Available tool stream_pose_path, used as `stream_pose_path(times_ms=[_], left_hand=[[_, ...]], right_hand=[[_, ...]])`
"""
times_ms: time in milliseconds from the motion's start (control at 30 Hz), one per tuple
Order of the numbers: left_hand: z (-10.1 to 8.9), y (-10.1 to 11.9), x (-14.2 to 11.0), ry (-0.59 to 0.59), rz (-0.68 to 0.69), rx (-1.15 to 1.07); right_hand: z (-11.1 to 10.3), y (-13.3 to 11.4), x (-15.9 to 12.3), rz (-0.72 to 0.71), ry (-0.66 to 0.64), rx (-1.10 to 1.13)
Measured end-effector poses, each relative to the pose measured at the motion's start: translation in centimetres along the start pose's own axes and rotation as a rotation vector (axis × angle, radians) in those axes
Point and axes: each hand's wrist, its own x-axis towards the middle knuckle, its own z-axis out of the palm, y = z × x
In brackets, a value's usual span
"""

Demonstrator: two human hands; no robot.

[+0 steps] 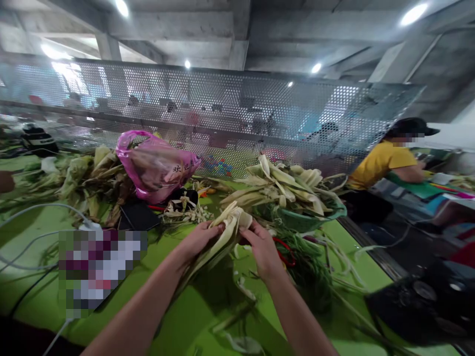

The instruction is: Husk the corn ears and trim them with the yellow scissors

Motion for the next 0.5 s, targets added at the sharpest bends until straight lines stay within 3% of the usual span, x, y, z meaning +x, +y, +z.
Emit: stream_pose_path(times_ms=[133,300,500], left_hand=[[-0.1,-0.9,0.7,-0.014,-0.040,0.007],[0.3,-1.7,1.4,0.079,-0.003,-0.007],[0.1,-1.2,0.9,0.067,-0.009,-0.046]], right_hand=[[-0.2,0.2,-0.3,0.015,-0.074,-0.008],[0.2,0.3,-1.0,0.021,-0.005,-0.006],[1.1,-0.8,-1.6,0.100,-0.106,0.141]])
